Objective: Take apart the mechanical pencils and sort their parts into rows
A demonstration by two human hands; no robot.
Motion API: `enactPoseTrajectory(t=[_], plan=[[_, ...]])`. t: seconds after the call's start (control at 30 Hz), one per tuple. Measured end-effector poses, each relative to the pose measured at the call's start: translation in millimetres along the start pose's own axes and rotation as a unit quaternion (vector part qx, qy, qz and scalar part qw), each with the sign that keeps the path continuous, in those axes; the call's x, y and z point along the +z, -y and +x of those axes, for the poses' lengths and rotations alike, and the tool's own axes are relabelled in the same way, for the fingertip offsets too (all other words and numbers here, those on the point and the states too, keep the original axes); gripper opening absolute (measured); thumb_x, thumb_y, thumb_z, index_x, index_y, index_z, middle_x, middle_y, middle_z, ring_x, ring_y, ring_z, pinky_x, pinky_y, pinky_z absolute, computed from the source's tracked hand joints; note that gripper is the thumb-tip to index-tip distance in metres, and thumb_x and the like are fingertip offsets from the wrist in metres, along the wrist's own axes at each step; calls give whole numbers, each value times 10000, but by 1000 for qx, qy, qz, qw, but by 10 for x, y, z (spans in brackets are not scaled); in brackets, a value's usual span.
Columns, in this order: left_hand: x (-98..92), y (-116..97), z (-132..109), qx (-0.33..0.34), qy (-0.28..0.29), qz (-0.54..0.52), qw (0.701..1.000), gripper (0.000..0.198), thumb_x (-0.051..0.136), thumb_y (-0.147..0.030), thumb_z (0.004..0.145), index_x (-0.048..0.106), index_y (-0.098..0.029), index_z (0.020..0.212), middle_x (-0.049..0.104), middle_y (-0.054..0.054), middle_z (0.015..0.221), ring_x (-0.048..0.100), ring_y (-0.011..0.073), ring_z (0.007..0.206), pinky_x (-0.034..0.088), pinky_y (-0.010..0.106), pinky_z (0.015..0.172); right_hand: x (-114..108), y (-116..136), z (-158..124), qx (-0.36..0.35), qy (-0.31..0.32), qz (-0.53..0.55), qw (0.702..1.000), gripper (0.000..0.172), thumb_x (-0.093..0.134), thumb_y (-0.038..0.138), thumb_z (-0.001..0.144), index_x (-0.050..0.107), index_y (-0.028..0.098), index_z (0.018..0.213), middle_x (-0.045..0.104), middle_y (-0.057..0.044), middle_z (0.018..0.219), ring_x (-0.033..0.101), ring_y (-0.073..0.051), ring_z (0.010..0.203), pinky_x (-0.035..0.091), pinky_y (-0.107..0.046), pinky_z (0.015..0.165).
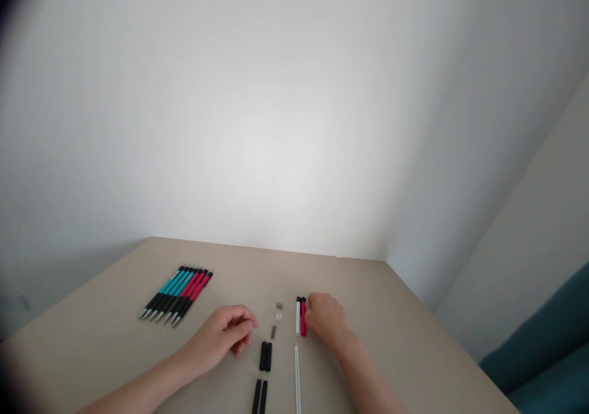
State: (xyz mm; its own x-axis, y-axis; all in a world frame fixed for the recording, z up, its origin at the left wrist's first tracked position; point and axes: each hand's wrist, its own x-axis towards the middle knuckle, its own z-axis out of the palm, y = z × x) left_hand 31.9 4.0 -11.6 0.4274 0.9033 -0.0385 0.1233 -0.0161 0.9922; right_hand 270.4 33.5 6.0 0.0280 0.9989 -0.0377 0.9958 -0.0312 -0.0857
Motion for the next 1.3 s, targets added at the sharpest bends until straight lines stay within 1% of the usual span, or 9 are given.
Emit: enactPoseTrajectory(t=[0.13,0.27,0.5,1.0,1.07,1.13,1.2,1.23,1.3], plan=[[-8,17,7,4,1,-3,1000,264,551,-388,771,608,-131,795,596,-3,617,505,104,464,372,225,480,-10,72,-17,16,-8,5,1000,511,311,433,926,729,158,823,719,-176,907,674,-279,865,446,-326,706],[-12,36,5,4,1,-3,1000,253,541,-372,780,609,-129,800,594,-6,615,501,99,460,371,221,480,7,150,-26,33,-13,-2,999,541,340,507,889,728,132,850,712,-206,897,673,-326,861,469,-381,706],[-13,22,-5,5,1,0,1000,249,545,-369,782,605,-128,793,595,-2,616,496,96,460,371,217,476,6,199,-42,33,-21,-16,999,445,415,450,846,722,129,869,709,-204,908,672,-331,872,481,-388,714],[-3,2,-9,3,2,0,1000,236,520,-346,792,602,-125,805,589,-4,619,497,101,458,370,219,476,9,196,-38,23,-19,-10,1000,437,403,450,857,714,143,871,709,-189,911,669,-313,870,474,-374,715],[-19,-8,-14,4,3,21,1000,234,498,-337,810,606,-131,832,596,1,631,509,114,474,378,223,477,7,191,-31,25,-17,-5,1000,457,398,469,860,717,142,864,708,-194,916,667,-319,875,472,-383,722],[-97,-26,-8,25,-12,89,996,228,478,-315,832,622,-143,872,619,12,657,542,139,529,397,233,503,5,179,-22,29,-17,0,999,492,379,493,869,721,140,844,711,-197,903,669,-324,869,469,-388,722],[-254,-50,17,88,-59,218,970,191,497,-265,842,656,-166,875,657,29,711,591,170,658,430,251,618,2,158,-15,33,-19,8,999,518,363,506,878,723,139,821,715,-196,884,671,-326,857,466,-386,715],[-357,-62,36,110,-102,288,946,177,497,-228,847,663,-175,877,676,41,773,605,179,723,436,259,685,0,145,-12,36,-22,11,999,522,361,506,880,723,137,812,716,-196,876,671,-326,852,463,-383,710],[-587,-77,79,90,-196,458,863,158,502,-161,836,658,-184,824,683,49,828,607,192,814,426,263,771,-4,116,-10,42,-30,19,999,518,365,501,882,721,134,796,717,-196,862,672,-324,839,456,-371,693]])
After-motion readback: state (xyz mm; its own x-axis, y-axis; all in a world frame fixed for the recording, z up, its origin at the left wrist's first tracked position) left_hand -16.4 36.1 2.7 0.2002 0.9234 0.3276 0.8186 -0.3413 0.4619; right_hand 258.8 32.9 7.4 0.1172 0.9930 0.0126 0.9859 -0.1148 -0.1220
